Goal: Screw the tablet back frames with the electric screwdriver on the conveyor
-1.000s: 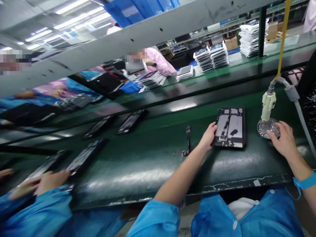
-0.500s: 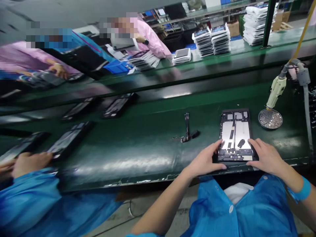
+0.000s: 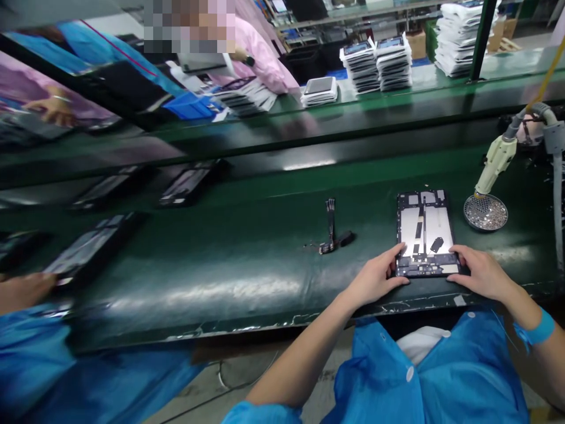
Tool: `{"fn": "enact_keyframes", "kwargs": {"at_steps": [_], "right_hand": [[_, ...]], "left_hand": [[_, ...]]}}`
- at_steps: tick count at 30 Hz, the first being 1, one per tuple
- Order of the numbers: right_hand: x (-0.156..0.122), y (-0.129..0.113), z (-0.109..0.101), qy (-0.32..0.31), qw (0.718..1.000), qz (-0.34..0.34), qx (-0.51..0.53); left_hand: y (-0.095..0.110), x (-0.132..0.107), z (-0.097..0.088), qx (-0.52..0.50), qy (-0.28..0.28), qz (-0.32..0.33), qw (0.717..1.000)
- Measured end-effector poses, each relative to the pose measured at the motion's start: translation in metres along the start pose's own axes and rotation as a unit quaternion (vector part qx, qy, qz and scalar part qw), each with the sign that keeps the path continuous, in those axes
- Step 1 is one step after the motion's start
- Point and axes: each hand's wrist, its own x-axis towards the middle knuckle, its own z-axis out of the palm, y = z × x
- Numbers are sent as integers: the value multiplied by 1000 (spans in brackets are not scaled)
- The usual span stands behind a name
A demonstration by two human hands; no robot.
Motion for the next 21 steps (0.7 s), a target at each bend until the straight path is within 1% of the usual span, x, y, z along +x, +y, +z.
{"fn": "enact_keyframes", "kwargs": {"at_steps": [1,3,4,5,6,7,8,9,10,12,15,17,19,21], "right_hand": [[0,1,1,13,1000,-3,1],[-2,2,3,33,999,-7,0],[-2,2,3,37,999,-8,1],[-3,3,4,39,999,-9,3],[-3,3,4,39,999,-11,6],[-3,4,4,39,999,-12,10],[-3,4,4,39,999,-12,15],[-3,5,4,39,999,-11,20],[-3,6,5,40,999,-9,23],[-2,8,5,41,999,-5,29],[-1,9,6,42,998,-6,39],[0,8,5,38,998,-9,47],[1,6,3,36,998,-11,58],[1,5,3,36,997,-8,67]], "left_hand": [[3,0,-1,11,15,-7,1000],[11,1,-5,58,68,-23,996],[16,3,-8,89,93,-16,992],[21,6,-12,117,107,5,987],[27,10,-16,140,104,42,984],[33,15,-19,159,83,87,980],[39,21,-22,180,50,129,974],[45,27,-24,204,16,158,966],[51,34,-25,230,-16,173,958],[62,45,-24,281,-60,179,941],[76,57,-21,334,-105,184,919],[82,64,-20,354,-132,185,907],[84,69,-21,353,-147,190,904],[82,71,-24,336,-145,198,909]]}}
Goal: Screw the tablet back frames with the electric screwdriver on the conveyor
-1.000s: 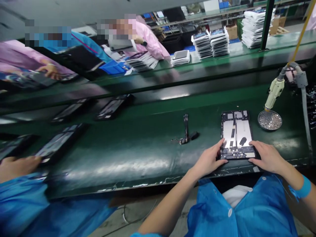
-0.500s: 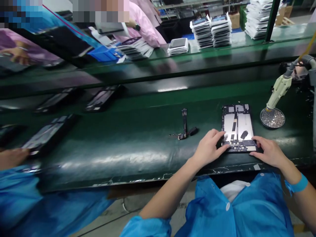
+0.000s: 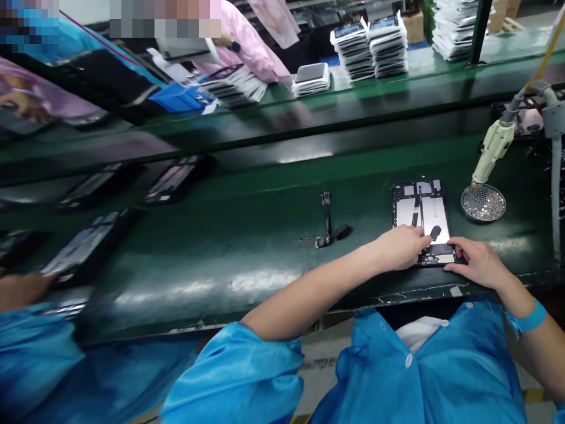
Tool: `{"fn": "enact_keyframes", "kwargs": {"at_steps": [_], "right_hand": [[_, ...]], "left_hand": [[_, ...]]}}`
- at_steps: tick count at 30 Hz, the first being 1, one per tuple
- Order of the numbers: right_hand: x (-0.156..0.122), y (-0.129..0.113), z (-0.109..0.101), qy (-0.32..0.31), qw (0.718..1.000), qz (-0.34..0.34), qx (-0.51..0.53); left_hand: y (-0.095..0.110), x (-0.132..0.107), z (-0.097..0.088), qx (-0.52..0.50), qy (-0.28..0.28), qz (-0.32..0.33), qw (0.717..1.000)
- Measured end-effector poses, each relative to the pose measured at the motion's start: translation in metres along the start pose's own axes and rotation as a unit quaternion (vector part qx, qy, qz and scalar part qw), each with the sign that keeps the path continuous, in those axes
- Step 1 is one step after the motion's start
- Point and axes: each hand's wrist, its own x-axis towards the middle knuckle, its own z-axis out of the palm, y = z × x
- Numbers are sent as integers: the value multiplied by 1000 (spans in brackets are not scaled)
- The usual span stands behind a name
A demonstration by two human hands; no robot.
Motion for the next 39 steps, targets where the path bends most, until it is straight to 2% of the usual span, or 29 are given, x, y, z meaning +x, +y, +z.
{"fn": "enact_keyframes", "kwargs": {"at_steps": [4,12,18,22,26,30,33,39], "right_hand": [[0,-1,0,-5,1000,15,7],[1,-2,1,-5,1000,13,15],[1,-3,1,-4,1000,13,14],[1,-3,0,-13,1000,22,13],[0,-2,1,-10,1000,22,16],[-1,0,2,-5,1000,15,12],[-1,-2,1,4,1000,-4,9],[1,-5,0,14,999,-30,1]], "left_hand": [[-1,-11,7,-50,29,11,998],[14,-36,45,-59,97,2,994],[10,-35,50,-112,123,0,986],[15,-26,59,-133,157,-57,977],[15,-18,62,-185,156,-100,965],[10,-21,56,-223,160,-83,958],[10,-31,54,-207,187,-50,959],[15,-42,66,-84,232,-30,969]]}}
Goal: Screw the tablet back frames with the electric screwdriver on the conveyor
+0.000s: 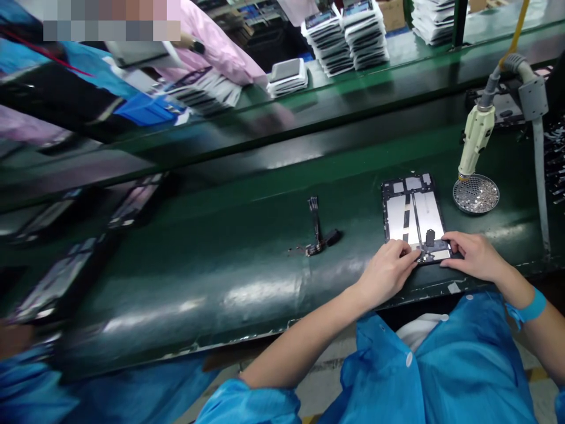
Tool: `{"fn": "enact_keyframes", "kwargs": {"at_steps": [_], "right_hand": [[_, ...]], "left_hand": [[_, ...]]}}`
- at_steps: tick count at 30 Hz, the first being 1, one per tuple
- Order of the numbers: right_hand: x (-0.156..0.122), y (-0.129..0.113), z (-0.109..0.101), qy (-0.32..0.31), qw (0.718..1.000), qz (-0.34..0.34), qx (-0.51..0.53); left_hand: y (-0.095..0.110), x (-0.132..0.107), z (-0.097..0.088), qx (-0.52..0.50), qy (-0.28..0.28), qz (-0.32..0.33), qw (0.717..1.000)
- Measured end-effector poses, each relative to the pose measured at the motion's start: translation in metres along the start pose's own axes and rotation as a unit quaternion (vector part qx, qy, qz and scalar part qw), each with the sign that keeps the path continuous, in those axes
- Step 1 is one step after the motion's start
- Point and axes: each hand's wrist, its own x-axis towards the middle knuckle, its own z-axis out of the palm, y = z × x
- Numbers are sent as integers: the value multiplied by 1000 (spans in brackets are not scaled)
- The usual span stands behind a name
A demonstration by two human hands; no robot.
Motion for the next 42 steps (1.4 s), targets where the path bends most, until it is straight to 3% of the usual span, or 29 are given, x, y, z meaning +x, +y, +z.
{"fn": "enact_keyframes", "kwargs": {"at_steps": [6,13,18,24,29,33,42], "right_hand": [[0,0,1,3,1000,-6,-3],[0,1,0,9,1000,-9,0],[0,0,0,6,1000,-12,-3],[0,-1,0,8,1000,-15,-4],[1,-1,-1,6,1000,-13,0],[0,-1,-1,3,1000,-3,7],[0,-1,-1,-1,1000,10,12]], "left_hand": [[-2,-1,1,-34,60,-17,997],[1,-4,4,16,20,13,1000],[-2,-4,7,-9,75,18,997],[-3,-8,7,33,54,45,997],[-5,-8,9,-3,107,44,993],[-6,-11,10,19,94,81,992],[-3,-11,9,49,21,64,997]]}}
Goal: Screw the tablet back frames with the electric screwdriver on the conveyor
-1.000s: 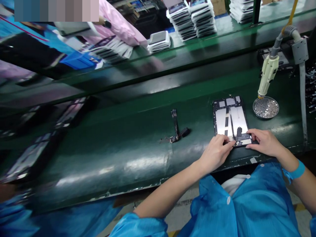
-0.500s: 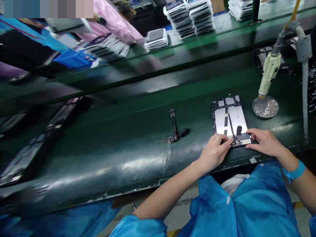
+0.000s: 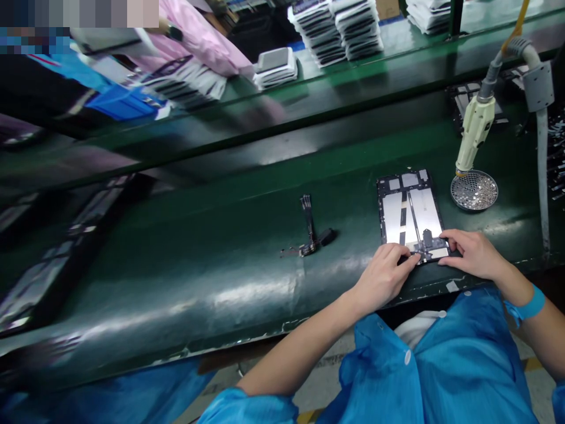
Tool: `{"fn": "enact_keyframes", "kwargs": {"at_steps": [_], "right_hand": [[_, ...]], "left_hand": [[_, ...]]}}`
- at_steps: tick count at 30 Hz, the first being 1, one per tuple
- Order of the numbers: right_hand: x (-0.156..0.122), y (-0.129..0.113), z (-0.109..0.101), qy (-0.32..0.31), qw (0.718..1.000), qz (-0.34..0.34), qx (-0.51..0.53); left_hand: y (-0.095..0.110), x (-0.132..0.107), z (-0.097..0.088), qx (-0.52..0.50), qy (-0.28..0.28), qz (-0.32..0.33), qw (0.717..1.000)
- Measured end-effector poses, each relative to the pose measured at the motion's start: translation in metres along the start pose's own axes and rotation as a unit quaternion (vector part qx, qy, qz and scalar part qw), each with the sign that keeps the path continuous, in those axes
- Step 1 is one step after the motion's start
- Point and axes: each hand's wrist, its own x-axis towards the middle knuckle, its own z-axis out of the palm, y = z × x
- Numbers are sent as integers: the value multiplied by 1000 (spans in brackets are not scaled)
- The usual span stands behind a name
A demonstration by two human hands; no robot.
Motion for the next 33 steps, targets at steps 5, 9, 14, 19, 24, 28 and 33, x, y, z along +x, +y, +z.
{"fn": "enact_keyframes", "kwargs": {"at_steps": [5,9,14,19,24,28,33], "right_hand": [[0,1,0,-5,1000,19,8],[0,-1,0,-5,1000,18,8],[1,-3,-1,0,1000,3,3],[1,-4,-2,-1,1000,5,1],[1,-3,-3,-2,1000,8,2],[-1,-6,-4,-7,1000,23,16],[9,-15,-20,63,995,54,51]], "left_hand": [[1,0,0,17,2,7,1000],[0,-2,1,29,7,8,1000],[0,0,1,26,-6,6,1000],[5,3,2,24,19,3,1000],[13,-2,14,10,97,-71,993],[21,-8,27,-11,118,-137,983],[12,-4,31,-52,133,-144,979]]}}
